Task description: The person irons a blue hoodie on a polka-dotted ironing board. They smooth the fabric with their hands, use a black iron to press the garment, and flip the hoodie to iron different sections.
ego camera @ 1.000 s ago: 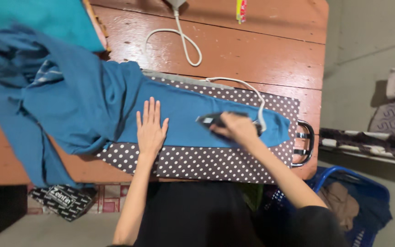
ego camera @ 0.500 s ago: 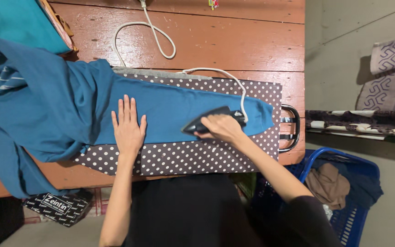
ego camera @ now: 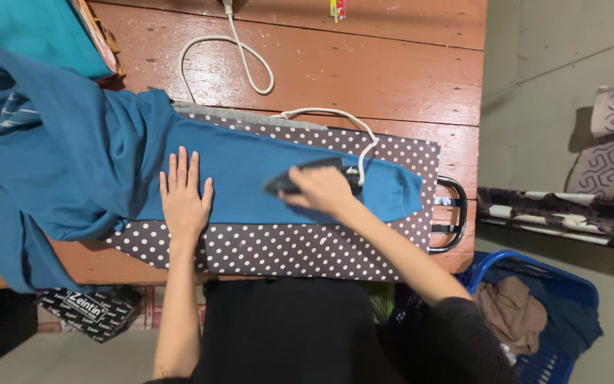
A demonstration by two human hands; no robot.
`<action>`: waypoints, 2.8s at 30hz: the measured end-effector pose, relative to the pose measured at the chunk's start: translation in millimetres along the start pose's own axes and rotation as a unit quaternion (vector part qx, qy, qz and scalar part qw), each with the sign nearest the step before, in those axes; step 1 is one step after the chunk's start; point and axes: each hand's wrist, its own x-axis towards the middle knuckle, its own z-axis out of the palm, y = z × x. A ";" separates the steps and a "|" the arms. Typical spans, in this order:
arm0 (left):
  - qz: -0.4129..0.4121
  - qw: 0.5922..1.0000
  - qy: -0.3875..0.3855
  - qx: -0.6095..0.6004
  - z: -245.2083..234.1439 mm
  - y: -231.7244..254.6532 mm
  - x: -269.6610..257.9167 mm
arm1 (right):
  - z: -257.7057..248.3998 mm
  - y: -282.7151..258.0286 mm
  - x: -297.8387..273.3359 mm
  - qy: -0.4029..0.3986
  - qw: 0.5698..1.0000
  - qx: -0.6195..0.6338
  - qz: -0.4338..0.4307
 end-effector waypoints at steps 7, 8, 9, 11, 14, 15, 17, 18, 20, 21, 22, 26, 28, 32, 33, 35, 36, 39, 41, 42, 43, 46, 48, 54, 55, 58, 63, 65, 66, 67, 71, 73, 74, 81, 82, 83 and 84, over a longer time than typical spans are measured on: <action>0.001 1.000 0.010 0.001 2.0 -0.6 1.7 | 10.9 15.9 22.0 0.092 0.993 -0.055 0.043; 0.008 1.000 0.013 0.000 3.0 -3.5 6.5 | 12.0 20.5 34.6 0.104 0.989 -0.060 0.082; 0.010 1.000 0.014 -0.003 4.0 -3.4 1.2 | 12.5 25.5 45.1 0.111 0.985 -0.064 0.119; 0.002 1.000 0.003 -0.002 2.3 -3.5 -4.8 | 11.2 24.5 51.2 0.119 0.977 -0.067 0.162; 0.000 1.000 -0.003 -0.013 1.0 -3.3 -3.0 | 10.9 12.3 32.5 0.094 0.980 -0.056 0.165; 0.003 1.000 -0.005 -0.019 0.1 -4.0 -2.1 | 7.8 11.7 18.3 0.074 0.984 -0.056 0.150; -0.002 1.000 -0.014 -0.010 -1.9 -2.4 -2.8 | -3.1 12.7 -18.3 0.079 0.991 -0.042 0.097; -0.004 1.000 -0.017 -0.006 -2.0 -1.7 0.0 | -11.6 18.2 -36.7 0.105 0.992 -0.029 0.059; -0.002 1.000 -0.013 -0.011 -2.8 -1.8 0.7 | -26.2 38.7 -62.2 0.088 0.978 -0.071 0.173; -0.002 1.000 -0.011 -0.014 -2.7 -1.2 -0.2 | -36.1 54.6 -71.5 0.084 0.964 -0.083 0.236; -0.002 1.000 -0.014 -0.011 -2.4 -0.2 -1.9 | -41.8 66.9 -75.1 0.080 0.946 -0.095 0.298; 0.000 1.000 -0.016 -0.002 -2.6 3.5 -0.9 | -44.6 69.0 -71.0 0.060 0.957 -0.084 0.270; 0.000 1.000 -0.008 0.003 -0.9 4.5 5.3 | -39.2 50.1 -57.6 0.072 0.973 -0.050 0.214; -0.003 1.000 -0.008 0.010 1.2 5.1 2.6 | -12.3 9.5 -14.3 0.093 0.996 -0.016 0.009; -0.005 1.000 -0.007 0.008 1.3 5.1 2.3 | -2.7 0.5 1.9 0.089 0.996 -0.019 -0.015; -0.003 1.000 0.000 0.021 2.6 5.2 2.0 | 19.0 -18.3 38.0 0.096 0.995 -0.017 -0.025; -0.003 1.000 0.004 0.027 3.6 5.4 0.9 | 29.1 -26.9 55.4 0.106 0.994 -0.012 -0.011; -0.019 0.999 0.017 0.042 6.9 5.8 -2.7 | 48.1 -41.8 92.8 0.121 0.991 0.010 0.056; -0.024 0.999 0.018 0.033 8.3 4.9 -4.0 | 47.8 -38.9 86.5 0.105 0.993 0.023 0.053; -0.024 0.999 0.018 0.029 8.0 3.7 -3.9 | 45.9 -37.3 80.5 0.097 0.993 0.030 0.053; -0.022 0.999 0.020 0.025 7.6 3.1 -5.1 | 41.4 -32.7 68.6 0.072 0.995 0.025 0.061; -0.019 0.999 0.029 0.015 8.6 4.4 -5.1 | 17.5 -6.7 22.7 0.048 0.996 -0.008 0.075; -0.019 0.999 0.037 0.018 8.1 5.1 -4.2 | -1.0 19.3 -0.2 0.052 0.993 -0.035 0.096; -0.009 0.998 0.054 0.010 6.3 6.4 -3.4 | -69.9 114.8 -43.9 -0.048 0.995 -0.075 0.050; -0.007 0.998 0.055 0.015 7.2 6.9 -3.4 | -82.1 128.4 -48.0 -0.011 0.994 -0.099 0.050; 0.000 0.998 0.062 0.019 8.7 5.1 -5.3 | -109.3 168.7 -53.0 0.092 0.990 -0.059 0.085; 0.021 0.992 0.119 0.046 11.3 4.2 -14.7 | -80.1 206.9 -42.3 0.314 0.925 0.081 0.198; -0.018 0.988 0.149 0.024 10.6 5.3 -25.6 | -53.1 228.4 -35.1 0.349 0.831 0.277 0.333; -0.038 0.985 0.165 0.013 10.5 7.1 -31.1 | -36.8 238.5 -33.6 0.404 0.797 0.314 0.320; -0.065 0.979 0.191 0.003 9.3 9.6 -40.6 | -20.2 249.9 -31.1 0.456 0.760 0.349 0.304; -0.320 0.906 0.237 -0.144 22.4 14.8 -86.2 | 54.1 275.5 -15.8 0.605 0.508 0.567 0.234; -0.323 0.881 0.240 -0.248 32.6 -7.8 -98.1 | 79.5 272.4 -16.4 0.587 0.510 0.586 0.229; -0.322 0.865 0.241 -0.299 39.6 -23.6 -99.5 | 86.4 268.0 -14.9 0.577 0.511 0.596 0.226; -0.432 0.595 0.313 -0.602 54.2 -109.2 -32.2 | 58.2 182.0 -26.6 0.539 0.674 0.403 0.303; -0.455 0.514 0.314 -0.656 45.3 -114.3 -21.0 | 57.8 150.6 -36.5 0.489 0.748 0.317 0.319; -0.470 0.428 0.310 -0.707 37.7 -115.8 -7.5 | 53.8 121.3 -49.8 0.435 0.809 0.222 0.327; -0.435 0.425 0.314 -0.729 29.8 -114.7 4.1 | 50.2 93.2 -59.5 0.376 0.861 0.183 0.291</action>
